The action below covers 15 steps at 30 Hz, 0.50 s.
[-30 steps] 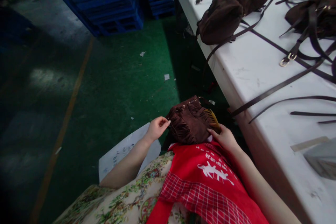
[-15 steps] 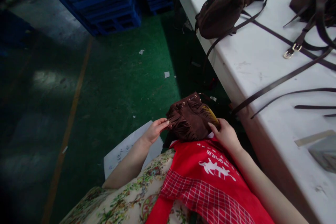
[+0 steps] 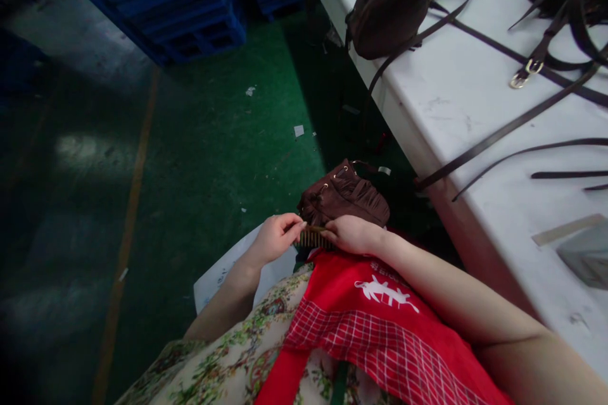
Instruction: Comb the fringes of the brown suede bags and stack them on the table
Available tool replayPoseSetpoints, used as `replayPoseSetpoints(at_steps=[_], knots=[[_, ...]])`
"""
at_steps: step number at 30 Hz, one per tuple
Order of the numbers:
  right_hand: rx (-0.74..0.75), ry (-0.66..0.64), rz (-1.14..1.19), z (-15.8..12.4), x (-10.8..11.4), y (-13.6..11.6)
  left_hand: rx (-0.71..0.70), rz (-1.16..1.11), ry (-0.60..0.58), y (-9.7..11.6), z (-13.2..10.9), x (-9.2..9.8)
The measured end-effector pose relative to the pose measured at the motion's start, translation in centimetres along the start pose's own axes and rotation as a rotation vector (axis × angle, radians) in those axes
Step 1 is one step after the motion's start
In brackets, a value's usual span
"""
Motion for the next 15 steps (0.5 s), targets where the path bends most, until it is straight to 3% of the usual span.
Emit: replayPoseSetpoints(at_steps=[2, 5, 8, 10, 12, 15], knots=[[0.024, -0.196, 0.227, -0.5, -1.0, 0.1, 0.002, -0.141, -0.036, -0.4, 0.7, 0.3], [0.022, -0.389, 0.5, -1.5, -1.8, 0.2, 0.025, -0.435, -0.226, -1.1, 2.0, -1.0], [0.038, -0.423, 0.617, -2.1, -1.9, 0.3, 0.028, -0.485, -0.398, -1.6, 2.9, -3.3], [0.039, -0.404, 0.638, -2.3, -1.6, 0.5, 0.052, -0.487, -0.415, -2.0, 3.2, -4.4], [0.023, -0.271, 0.617, -2.3, -0.6, 1.2, 0.085, -0.523, -0.294, -2.6, 3.6, -4.4], [-0.024, 0.178, 0.362, -2.1, 2.6, 2.1, 0.086, -0.507, 0.117, -4.2, 3.9, -1.7]])
Point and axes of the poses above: each hand's wrist, its own z-axis towards the middle knuckle, its own x-axis out of the back of the hand, y = z × x, the point moved 6 cm from there along z, towards the middle knuckle, and after that the axes turned 6 degrees about -x, right-handed, at the moved point
